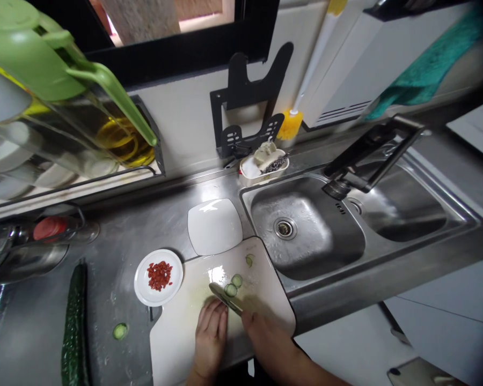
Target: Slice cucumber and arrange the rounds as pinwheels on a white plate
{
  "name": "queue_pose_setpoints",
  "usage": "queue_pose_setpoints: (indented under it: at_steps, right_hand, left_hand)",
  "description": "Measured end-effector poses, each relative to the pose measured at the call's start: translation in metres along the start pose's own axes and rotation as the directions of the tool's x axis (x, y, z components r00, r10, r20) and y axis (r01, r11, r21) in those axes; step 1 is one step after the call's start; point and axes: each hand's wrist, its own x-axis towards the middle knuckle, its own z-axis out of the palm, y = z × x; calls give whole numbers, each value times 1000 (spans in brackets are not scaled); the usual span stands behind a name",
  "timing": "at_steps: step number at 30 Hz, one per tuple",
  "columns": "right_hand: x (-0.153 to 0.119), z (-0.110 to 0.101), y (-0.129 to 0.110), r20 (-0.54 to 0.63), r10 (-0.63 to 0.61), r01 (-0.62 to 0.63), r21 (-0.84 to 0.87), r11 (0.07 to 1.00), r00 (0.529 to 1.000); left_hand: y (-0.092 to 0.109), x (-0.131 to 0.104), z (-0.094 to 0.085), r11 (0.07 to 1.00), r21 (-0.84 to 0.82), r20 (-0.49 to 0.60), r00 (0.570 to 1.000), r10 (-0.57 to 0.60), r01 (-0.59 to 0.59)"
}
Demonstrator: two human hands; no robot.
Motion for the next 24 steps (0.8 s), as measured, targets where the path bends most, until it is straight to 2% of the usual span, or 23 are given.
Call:
queue_pose_setpoints:
  at_steps: [4,9,17,24]
  right_hand:
    - [6,4,0,106,-14,20,-54,998,994]
    - [5,5,4,43,-6,8,-49,999,999]
    - [-15,-25,9,119,58,-61,16,998,991]
    - [-36,-28,13,144,30,-36,40,999,989]
  left_hand:
    - [1,1,-1,1000,-9,-3,1000,-22,22]
    - [4,2,-3,999,-20,27,999,-44,45]
    - [4,-3,-6,998,-18,53,996,-66,67]
    - [3,-4,-4,998,-6,24,998,-57,57]
